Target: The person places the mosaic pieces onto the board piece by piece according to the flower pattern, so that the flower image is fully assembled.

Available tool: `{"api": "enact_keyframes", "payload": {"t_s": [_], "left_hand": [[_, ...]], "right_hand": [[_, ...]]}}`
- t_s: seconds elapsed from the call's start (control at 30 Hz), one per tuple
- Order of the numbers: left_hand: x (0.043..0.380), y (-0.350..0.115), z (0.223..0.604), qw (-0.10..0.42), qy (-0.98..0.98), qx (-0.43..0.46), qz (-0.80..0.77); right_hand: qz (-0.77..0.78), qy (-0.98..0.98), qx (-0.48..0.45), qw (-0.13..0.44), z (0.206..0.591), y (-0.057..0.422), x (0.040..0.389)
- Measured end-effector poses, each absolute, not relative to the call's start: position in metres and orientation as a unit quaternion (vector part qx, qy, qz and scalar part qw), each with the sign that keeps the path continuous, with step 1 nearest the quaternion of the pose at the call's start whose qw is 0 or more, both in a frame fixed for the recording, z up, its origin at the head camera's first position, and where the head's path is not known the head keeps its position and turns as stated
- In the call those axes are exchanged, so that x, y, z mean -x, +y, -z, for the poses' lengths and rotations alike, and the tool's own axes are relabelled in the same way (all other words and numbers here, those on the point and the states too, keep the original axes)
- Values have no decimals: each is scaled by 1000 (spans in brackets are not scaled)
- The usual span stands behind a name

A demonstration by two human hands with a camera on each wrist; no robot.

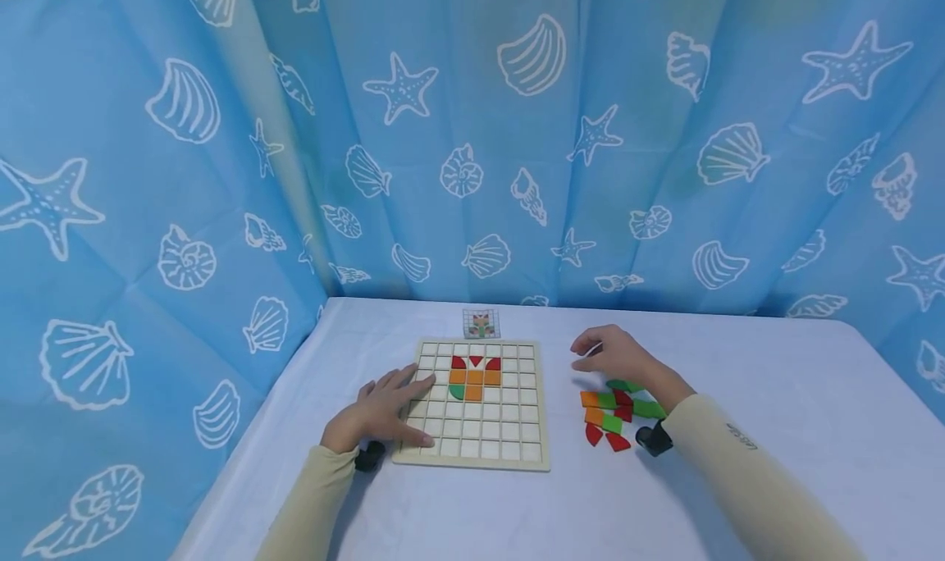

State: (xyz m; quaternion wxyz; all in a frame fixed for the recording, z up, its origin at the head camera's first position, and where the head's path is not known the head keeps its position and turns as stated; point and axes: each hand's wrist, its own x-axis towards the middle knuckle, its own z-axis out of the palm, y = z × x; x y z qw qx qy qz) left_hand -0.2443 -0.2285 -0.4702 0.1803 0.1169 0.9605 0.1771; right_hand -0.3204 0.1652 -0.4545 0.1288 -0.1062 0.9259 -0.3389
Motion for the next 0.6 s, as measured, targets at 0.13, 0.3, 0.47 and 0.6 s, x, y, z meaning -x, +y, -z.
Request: {"api": "enact_keyframes", "payload": {"t_s": [0.13,0.3,0.47,0.6], "left_hand": [[245,-227,469,180,961,-117,-177],[244,-226,471,180,961,-116,-173],[244,-226,470,179,962,-113,-175],[245,-226,470,177,963,-113,-170]], "right_hand": [[334,928,106,126,456,178,321],[312,934,117,128,458,193,317],[306,933,126,140,460,207,317],[321,925,107,173,462,218,321]]}}
